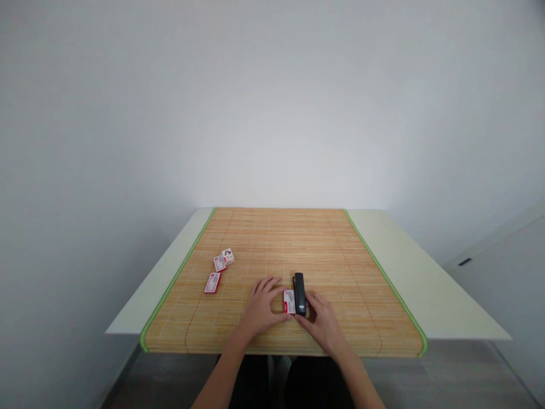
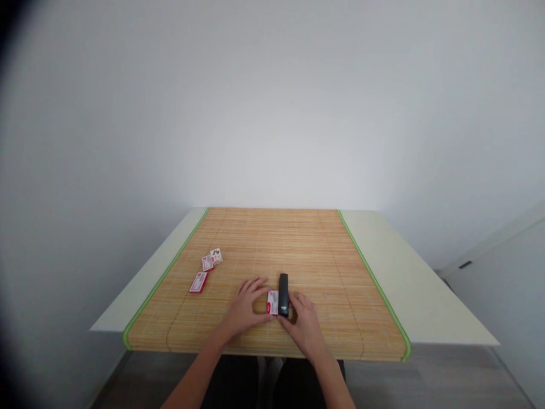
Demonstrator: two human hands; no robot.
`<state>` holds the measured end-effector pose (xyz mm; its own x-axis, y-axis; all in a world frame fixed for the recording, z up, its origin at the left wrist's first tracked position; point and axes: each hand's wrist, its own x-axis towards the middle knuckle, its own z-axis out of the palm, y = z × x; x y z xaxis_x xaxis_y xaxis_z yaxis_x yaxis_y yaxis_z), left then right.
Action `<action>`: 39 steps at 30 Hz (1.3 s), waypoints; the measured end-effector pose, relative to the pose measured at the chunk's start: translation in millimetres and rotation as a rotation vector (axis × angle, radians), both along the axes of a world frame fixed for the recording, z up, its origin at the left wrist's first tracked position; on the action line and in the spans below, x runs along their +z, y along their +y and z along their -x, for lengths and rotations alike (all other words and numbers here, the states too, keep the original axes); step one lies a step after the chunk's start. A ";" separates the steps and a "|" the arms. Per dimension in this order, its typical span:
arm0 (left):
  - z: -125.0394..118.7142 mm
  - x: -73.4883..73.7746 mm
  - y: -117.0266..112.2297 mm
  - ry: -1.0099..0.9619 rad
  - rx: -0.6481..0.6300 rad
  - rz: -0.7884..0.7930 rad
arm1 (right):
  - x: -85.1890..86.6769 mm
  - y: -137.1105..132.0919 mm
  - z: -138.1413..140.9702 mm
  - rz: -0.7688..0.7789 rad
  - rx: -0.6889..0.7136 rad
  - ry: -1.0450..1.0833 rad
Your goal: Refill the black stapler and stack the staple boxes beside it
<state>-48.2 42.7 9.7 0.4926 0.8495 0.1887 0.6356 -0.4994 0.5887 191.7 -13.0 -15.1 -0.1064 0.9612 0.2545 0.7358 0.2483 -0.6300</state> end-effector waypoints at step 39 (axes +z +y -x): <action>13.1 51.3 -8.5 -0.217 0.028 0.056 | 10.5 -2.0 -3.7 0.038 0.056 0.177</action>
<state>-61.2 34.2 61.0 0.4216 0.8746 0.2394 0.5045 -0.4457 0.7395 195.4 -14.9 -4.5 -0.1173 0.9643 0.2373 0.5983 0.2593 -0.7582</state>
